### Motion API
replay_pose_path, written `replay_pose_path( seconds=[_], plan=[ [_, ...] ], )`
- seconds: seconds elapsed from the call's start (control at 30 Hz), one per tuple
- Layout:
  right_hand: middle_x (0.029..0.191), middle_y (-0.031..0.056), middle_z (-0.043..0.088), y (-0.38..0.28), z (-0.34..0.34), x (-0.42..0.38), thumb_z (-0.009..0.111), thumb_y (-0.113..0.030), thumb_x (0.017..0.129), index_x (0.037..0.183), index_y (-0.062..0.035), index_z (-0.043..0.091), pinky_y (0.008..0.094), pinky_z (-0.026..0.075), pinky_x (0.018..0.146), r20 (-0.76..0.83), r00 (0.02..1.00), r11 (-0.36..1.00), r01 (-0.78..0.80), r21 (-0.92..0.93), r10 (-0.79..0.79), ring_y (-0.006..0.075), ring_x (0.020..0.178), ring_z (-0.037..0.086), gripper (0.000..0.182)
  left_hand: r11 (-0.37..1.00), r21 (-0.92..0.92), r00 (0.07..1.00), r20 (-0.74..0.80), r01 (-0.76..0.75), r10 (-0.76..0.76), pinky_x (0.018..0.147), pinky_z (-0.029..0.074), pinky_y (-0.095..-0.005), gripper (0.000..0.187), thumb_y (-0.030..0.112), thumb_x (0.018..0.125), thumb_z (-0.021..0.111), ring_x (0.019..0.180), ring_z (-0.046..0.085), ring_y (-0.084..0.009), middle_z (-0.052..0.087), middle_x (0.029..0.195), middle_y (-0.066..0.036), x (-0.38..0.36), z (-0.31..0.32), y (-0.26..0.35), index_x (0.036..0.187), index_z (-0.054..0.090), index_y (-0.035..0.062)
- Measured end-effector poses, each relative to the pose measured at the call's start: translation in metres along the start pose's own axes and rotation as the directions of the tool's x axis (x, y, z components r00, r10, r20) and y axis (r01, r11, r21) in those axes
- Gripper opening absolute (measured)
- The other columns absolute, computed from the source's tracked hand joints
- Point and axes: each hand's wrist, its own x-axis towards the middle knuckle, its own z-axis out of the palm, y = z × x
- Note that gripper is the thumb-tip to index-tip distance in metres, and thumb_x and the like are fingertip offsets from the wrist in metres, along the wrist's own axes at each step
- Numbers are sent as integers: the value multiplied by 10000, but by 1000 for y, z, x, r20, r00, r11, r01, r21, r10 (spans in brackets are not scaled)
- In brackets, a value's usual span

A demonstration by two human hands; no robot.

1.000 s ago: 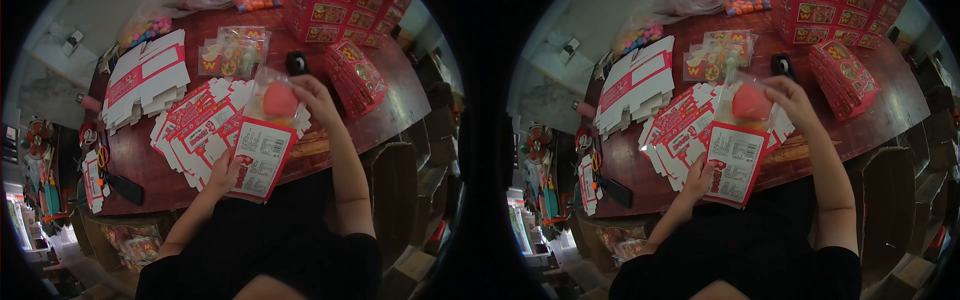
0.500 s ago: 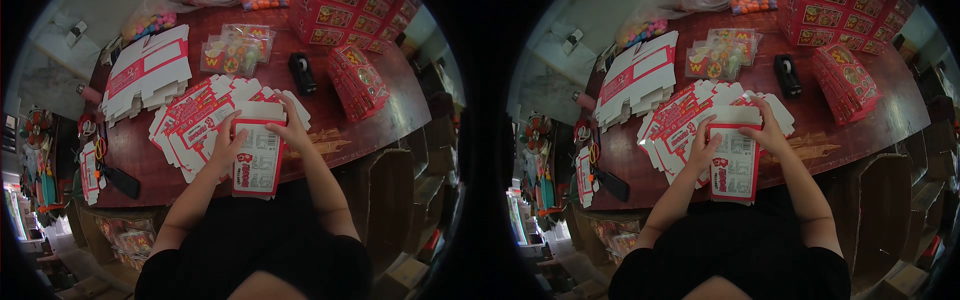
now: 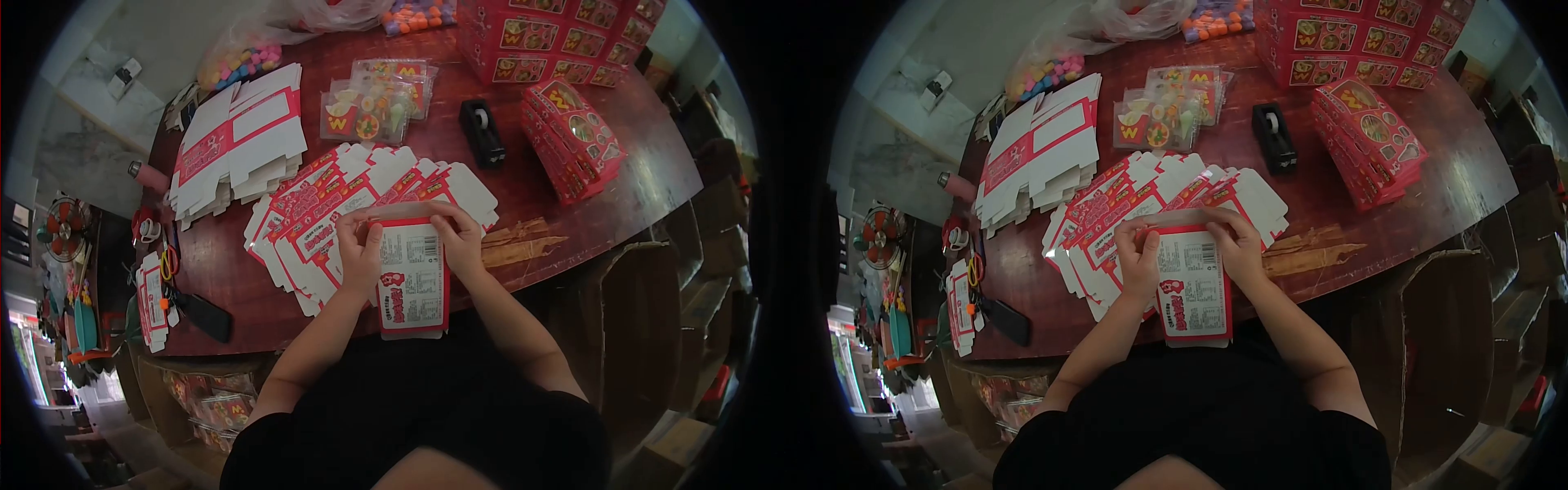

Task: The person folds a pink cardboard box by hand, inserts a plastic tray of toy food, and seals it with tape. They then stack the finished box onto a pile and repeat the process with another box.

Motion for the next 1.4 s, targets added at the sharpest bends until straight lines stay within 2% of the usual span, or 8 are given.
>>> replay_pose_path(
  seconds=[0.17,0.27,0.57,0.8,1.0,1.1,1.23,1.4],
  plan=[
    [1029,110,611,2,-1,-4,615,-56,846,986,-17,542,267,451,835,45,998,994,-40,98,36,150,956,566,163,964,-210,982,128,162,-138,830,437,-271,296,178,843,672,950,531,-151,541,983,-84,10,-6,3,946,416,69],
    [1004,97,607,-7,5,-5,608,-59,848,941,-26,539,238,457,794,9,991,991,-131,36,131,130,928,567,120,977,96,952,221,193,-210,844,438,-279,242,87,846,636,956,531,-154,520,990,-63,21,-17,14,942,413,80],
    [873,5,605,-19,10,14,601,-28,832,925,-44,600,205,433,695,-54,914,850,-351,392,402,77,777,544,95,908,142,878,237,393,-417,782,485,-262,245,139,821,685,939,570,-115,615,1058,-86,25,-16,45,1032,636,25],
    [882,62,668,-28,-20,29,651,-42,809,905,-25,669,247,502,735,306,819,823,-546,157,485,106,786,607,99,916,109,841,365,387,-399,892,468,-294,298,154,809,696,1036,573,-159,610,1149,-89,20,-38,53,1079,633,45],
    [983,131,676,-62,-19,17,693,-3,744,826,-3,691,302,522,803,372,925,948,45,-314,80,209,919,643,82,912,-6,856,348,409,-382,868,468,-284,250,117,807,694,968,593,-156,639,1090,-91,22,-41,33,1040,650,39],
    [1074,138,646,-54,-23,6,658,-82,815,1015,-11,647,314,518,818,371,916,931,262,-255,-156,224,962,632,213,927,-74,877,361,367,-318,860,477,-294,222,73,804,690,955,597,-160,644,1073,-93,22,-42,35,1019,654,33],
    [1270,136,510,-47,-31,10,527,-108,916,1305,-14,408,342,474,893,-33,993,854,-81,514,113,241,1125,535,418,789,-553,957,57,267,-284,846,514,-357,148,24,820,654,958,610,-194,650,999,-84,28,-55,44,963,620,40],
    [1277,132,476,-31,-38,-25,737,-91,745,1285,-27,416,393,429,938,263,866,903,-387,-183,425,238,1162,481,632,630,-734,888,-84,252,-452,871,504,-393,258,42,845,622,1004,595,-219,615,1070,-91,31,-55,60,1085,547,99]
  ],
)
